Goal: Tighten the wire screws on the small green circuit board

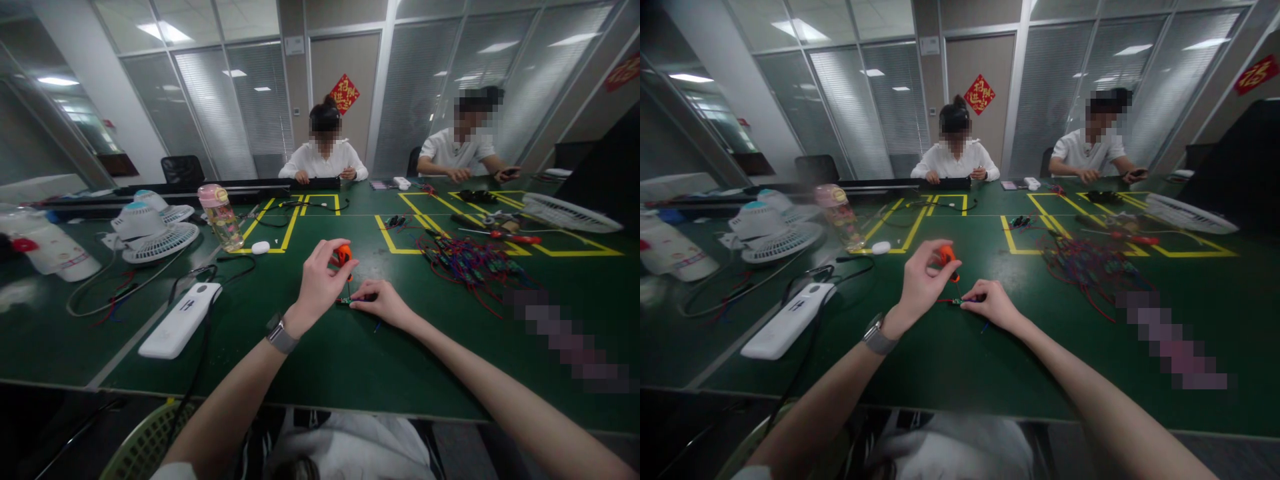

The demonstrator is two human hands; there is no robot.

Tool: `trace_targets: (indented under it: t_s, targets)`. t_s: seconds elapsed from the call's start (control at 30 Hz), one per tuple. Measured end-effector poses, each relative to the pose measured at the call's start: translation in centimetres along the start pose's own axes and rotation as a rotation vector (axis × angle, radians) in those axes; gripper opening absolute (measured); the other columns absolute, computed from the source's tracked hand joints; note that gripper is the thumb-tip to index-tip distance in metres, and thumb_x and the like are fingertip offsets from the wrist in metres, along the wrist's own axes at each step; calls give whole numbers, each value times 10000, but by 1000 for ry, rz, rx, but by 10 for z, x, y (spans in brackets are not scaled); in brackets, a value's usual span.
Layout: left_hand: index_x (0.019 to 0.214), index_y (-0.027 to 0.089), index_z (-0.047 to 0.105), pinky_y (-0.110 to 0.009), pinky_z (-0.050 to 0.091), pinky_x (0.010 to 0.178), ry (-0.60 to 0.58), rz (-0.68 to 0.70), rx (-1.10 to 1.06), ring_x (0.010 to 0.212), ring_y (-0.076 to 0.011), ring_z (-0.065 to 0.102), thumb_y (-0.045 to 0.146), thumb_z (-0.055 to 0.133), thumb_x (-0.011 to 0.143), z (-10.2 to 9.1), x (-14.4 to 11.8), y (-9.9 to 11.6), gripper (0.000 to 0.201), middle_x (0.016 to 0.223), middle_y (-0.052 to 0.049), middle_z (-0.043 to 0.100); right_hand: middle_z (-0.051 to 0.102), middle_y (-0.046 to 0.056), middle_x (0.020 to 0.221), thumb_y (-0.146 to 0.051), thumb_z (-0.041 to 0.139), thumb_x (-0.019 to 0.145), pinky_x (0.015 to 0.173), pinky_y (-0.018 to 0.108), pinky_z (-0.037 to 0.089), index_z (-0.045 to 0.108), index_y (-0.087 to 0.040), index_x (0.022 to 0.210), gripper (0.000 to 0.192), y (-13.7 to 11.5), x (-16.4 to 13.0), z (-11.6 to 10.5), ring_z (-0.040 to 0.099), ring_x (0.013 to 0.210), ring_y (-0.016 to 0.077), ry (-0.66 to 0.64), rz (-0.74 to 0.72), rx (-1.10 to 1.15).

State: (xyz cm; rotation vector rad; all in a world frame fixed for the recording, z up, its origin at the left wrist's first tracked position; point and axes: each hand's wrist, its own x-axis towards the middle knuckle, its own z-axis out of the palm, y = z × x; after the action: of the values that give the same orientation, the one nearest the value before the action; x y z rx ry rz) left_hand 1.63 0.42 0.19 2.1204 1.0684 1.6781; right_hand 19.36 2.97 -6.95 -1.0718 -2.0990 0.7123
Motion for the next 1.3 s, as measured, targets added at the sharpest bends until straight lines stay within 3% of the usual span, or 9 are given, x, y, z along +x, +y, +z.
trace_targets:
  t_s: [0.2, 0.47, 0.77, 0.97, 1.1, 1.2, 1.3]
  targets:
    - [1226, 236, 528, -222, 575, 684, -114, 152, 180, 835, -128, 587, 177, 574, 893, 1, 0, 7, 341, 994, -26, 563, 681, 46, 760, -274, 756, 717, 651, 295, 477, 777, -180, 814, 137, 0, 0, 0, 593, 657, 160, 1, 0, 11]
    - [1272, 210, 465, -275, 561, 796, -217, 145, 143, 969, -169, 587, 94, 475, 913, -3, 4, 11, 378, 1101, -71, 568, 679, 52, 746, -275, 759, 717, 645, 296, 476, 782, -172, 823, 150, -2, 0, -1, 603, 660, 169, 2, 2, -6]
    - [1123, 216, 561, -245, 555, 668, -91, 167, 228, 775, -130, 574, 245, 648, 854, -2, 4, 1, 284, 937, -13, 532, 683, 50, 757, -254, 757, 718, 636, 287, 460, 783, -174, 838, 147, -3, 0, 0, 595, 656, 165, -6, 15, -7]
    - [1205, 214, 513, -213, 563, 664, -160, 78, 35, 828, -127, 623, 178, 473, 941, -1, 3, 4, 270, 1046, -52, 577, 682, 52, 766, -257, 756, 717, 644, 290, 465, 782, -177, 836, 146, -3, 0, -1, 601, 673, 170, -7, 18, 6]
    - [1130, 217, 547, -165, 536, 543, -47, 27, 48, 722, -98, 604, 253, 624, 869, 0, 3, -4, 275, 985, -23, 554, 670, 47, 749, -267, 756, 719, 626, 284, 457, 783, -180, 836, 148, -2, 0, -1, 595, 661, 166, -12, 15, -15]
    - [1084, 217, 562, -163, 537, 544, 18, 17, 88, 675, -80, 578, 288, 684, 824, 2, 2, -6, 296, 936, 1, 544, 669, 47, 752, -273, 755, 719, 621, 284, 456, 783, -184, 832, 146, -2, 0, -1, 594, 658, 165, -11, 15, -18]
    - [1158, 225, 547, -194, 559, 609, -46, 40, 95, 705, -91, 595, 273, 605, 884, 2, 0, -1, 284, 967, -14, 581, 672, 45, 756, -271, 753, 720, 648, 290, 468, 782, -186, 827, 140, -2, -1, -1, 600, 672, 167, -6, 9, -5]
